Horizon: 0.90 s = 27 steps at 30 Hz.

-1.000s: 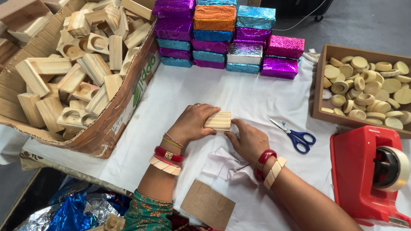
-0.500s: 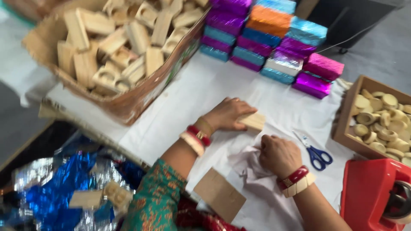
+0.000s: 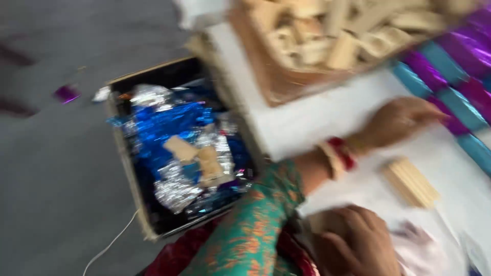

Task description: The person wipes a small wooden block with a white cloth, places two round wooden pieces into its recesses, and then reaches for a sheet of blue metallic foil from a nearby box. The person handles the wooden block and foil but does not complete the wrapping in the clip.

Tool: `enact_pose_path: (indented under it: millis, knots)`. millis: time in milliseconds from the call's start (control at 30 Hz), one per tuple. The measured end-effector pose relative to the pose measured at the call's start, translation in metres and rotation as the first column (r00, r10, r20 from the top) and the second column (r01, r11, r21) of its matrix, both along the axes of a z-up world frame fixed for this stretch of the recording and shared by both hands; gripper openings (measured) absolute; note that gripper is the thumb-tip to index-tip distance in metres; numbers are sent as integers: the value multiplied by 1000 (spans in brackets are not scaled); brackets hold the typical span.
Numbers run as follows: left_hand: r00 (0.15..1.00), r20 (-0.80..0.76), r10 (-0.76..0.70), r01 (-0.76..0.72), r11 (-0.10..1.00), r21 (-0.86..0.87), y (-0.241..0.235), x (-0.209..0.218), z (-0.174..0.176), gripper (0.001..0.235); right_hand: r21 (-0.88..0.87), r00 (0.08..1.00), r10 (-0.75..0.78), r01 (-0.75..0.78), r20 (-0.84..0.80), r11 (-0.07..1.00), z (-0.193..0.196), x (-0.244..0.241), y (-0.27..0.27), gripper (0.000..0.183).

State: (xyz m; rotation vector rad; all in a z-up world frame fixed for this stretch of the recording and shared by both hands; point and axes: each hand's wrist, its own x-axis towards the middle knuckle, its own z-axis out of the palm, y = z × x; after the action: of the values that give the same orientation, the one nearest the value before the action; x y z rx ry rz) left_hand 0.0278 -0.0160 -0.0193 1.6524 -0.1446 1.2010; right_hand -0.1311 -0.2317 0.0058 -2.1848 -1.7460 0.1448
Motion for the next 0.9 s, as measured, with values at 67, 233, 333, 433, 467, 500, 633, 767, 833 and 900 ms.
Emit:
enact_pose_path:
  millis: [67, 233, 333, 433, 467, 500, 633, 767, 833, 900]
  knots:
    - [998, 59, -25, 24, 999, 27, -9, 1, 1, 18, 152, 961, -193, 224, -198, 963, -40, 20, -18, 39]
    - [990, 90, -105, 113, 990, -84, 9, -123, 29, 18, 233, 911, -232, 320, -340, 918, -96, 54, -45, 27]
    - [995, 89, -55, 69, 984, -166, 65, -192, 10, 13, 281, 837, -171, 357, -520, 891, -139, 83, -63, 25]
    - [982, 39, 185, -154, 903, -400, 139, -258, -21, 13, 262, 804, -148, 353, -576, 898, -138, 80, -57, 25]
    - [939, -14, 342, -295, 788, -540, 163, -278, -29, 13, 238, 816, -193, 371, -545, 898, -129, 77, -54, 26]
    - [942, -19, 336, -292, 788, -542, 185, -300, -44, 13, 233, 813, -201, 378, -547, 896, -119, 70, -48, 26]
    - [628, -375, 682, -776, 584, -237, 236, -360, -95, 15, 205, 860, -293, 403, -417, 892, -73, 43, -24, 29]
    - [534, -664, 524, -747, 660, -80, 229, -369, -115, 31, 57, 790, -439, 508, -428, 860, -33, 15, -2, 24]
    - [505, -594, 626, -683, 711, 168, 214, -358, -96, 37, 31, 763, -467, 535, -446, 844, -27, 11, 2, 23]
    - [496, -500, 709, -586, 699, 410, 205, -351, -88, 44, 2, 736, -493, 557, -464, 830, -24, 8, 2, 21]
